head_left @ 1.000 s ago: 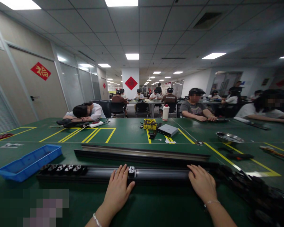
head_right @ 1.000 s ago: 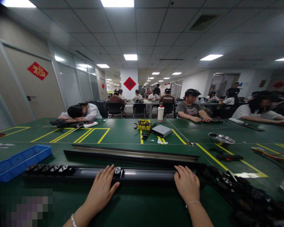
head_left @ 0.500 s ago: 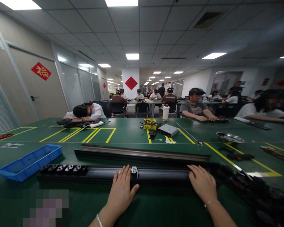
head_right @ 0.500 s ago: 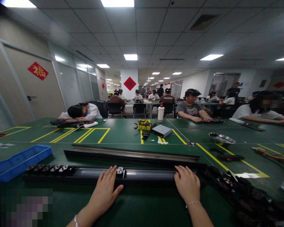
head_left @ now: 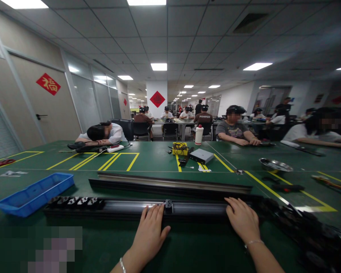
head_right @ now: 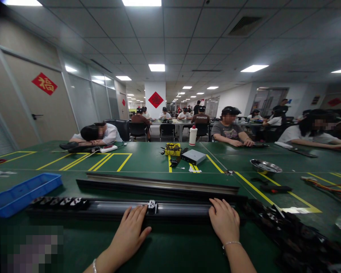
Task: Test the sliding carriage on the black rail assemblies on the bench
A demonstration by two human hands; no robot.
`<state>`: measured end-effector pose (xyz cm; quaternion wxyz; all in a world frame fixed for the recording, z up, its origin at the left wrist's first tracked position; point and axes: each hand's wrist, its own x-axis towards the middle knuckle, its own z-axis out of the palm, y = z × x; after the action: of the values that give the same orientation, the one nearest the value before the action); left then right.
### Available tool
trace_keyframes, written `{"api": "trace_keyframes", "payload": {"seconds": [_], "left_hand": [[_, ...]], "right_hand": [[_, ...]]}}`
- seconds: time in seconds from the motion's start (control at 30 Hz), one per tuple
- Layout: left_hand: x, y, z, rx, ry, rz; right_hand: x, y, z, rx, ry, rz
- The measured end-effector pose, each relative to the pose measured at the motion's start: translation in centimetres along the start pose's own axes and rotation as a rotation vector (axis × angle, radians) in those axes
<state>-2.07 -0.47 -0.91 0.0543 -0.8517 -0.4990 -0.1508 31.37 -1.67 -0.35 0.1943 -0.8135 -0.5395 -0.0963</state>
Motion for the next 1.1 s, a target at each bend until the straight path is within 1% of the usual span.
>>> {"api": "trace_keyframes", "payload": {"seconds": [0.2,0.33,0.53,0.67,0.9,1.03,1.1], "left_hand": [[-0.1,0.0,0.2,-0.006,0.038,0.001],[0.0,0.5,-0.1,-0.02,0.029,-0.027],[0.0,1.2,-0.7,-0.064,0.013,-0.015],[-0.1,1.1,-0.5,-0.113,0.033,-0.013],[0.1,0.7,-0.1,-0.125,0.054,-0.019],[0.4,1.5,0.0,-0.116,0.066,-0.051],[0.6,2.3,0.1,-0.126,0.069,-0.032]], "right_hand": [[0.1,0.2,0.3,-0.005,0.026,-0.014],[0.0,0.2,0.5,-0.017,0.05,-0.021],[0.0,0.0,0.3,-0.011,0.043,-0.007],[0.1,0.0,0.3,-0.005,0.029,-0.006],[0.0,0.0,0.1,0.001,0.004,0.007],[0.0,-0.1,0.2,0.011,0.018,0.011],[0.0,-0.1,0.4,0.015,0.026,0.017]]}}
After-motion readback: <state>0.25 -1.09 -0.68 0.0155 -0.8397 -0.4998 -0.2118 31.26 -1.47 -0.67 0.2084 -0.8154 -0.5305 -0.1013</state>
